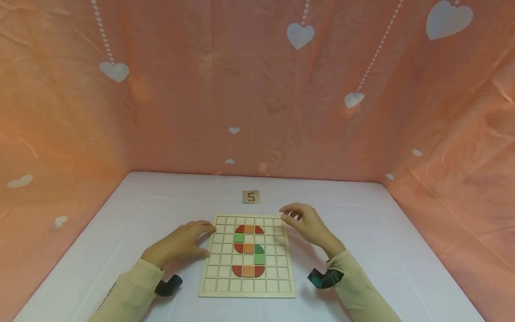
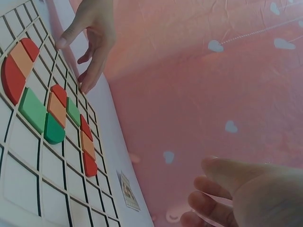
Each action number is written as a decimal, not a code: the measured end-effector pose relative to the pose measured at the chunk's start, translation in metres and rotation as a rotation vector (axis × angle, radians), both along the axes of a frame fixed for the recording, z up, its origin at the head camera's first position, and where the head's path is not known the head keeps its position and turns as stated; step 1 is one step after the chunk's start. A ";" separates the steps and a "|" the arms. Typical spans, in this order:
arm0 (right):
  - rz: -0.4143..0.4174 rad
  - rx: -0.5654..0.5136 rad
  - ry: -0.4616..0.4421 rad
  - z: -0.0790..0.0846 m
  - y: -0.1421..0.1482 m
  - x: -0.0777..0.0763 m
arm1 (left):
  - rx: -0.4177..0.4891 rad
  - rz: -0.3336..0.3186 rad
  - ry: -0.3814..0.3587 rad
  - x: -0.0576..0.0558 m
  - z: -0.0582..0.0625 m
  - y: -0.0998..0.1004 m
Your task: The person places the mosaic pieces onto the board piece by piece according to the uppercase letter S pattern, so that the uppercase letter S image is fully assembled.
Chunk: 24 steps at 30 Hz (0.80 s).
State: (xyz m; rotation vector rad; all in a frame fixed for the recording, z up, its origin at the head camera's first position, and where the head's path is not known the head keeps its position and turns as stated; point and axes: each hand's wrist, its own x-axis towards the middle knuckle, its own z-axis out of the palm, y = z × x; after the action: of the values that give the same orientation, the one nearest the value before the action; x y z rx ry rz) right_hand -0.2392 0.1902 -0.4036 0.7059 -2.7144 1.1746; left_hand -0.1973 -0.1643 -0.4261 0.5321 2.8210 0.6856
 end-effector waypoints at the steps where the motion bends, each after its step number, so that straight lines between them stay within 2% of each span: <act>1: -0.002 -0.001 -0.001 0.000 0.000 0.000 | 0.002 0.000 0.005 -0.001 0.000 0.000; 6: -0.003 -0.001 -0.001 -0.001 0.001 -0.002 | -0.004 0.006 0.020 -0.003 0.001 -0.001; 11: -0.006 0.004 0.001 -0.004 0.003 -0.002 | -0.010 -0.002 0.069 -0.004 0.002 -0.003; 16: -0.011 0.012 0.006 -0.006 0.004 -0.002 | 0.016 0.021 0.089 -0.004 0.005 -0.005; 24: -0.016 0.015 0.002 -0.006 0.005 -0.004 | 0.033 0.047 0.183 -0.008 0.008 -0.010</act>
State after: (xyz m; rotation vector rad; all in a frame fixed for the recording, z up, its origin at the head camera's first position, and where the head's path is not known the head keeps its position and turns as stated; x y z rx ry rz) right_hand -0.2429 0.1949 -0.4097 0.6847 -2.7252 1.1508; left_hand -0.2049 -0.1743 -0.4181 0.5632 3.0055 0.7275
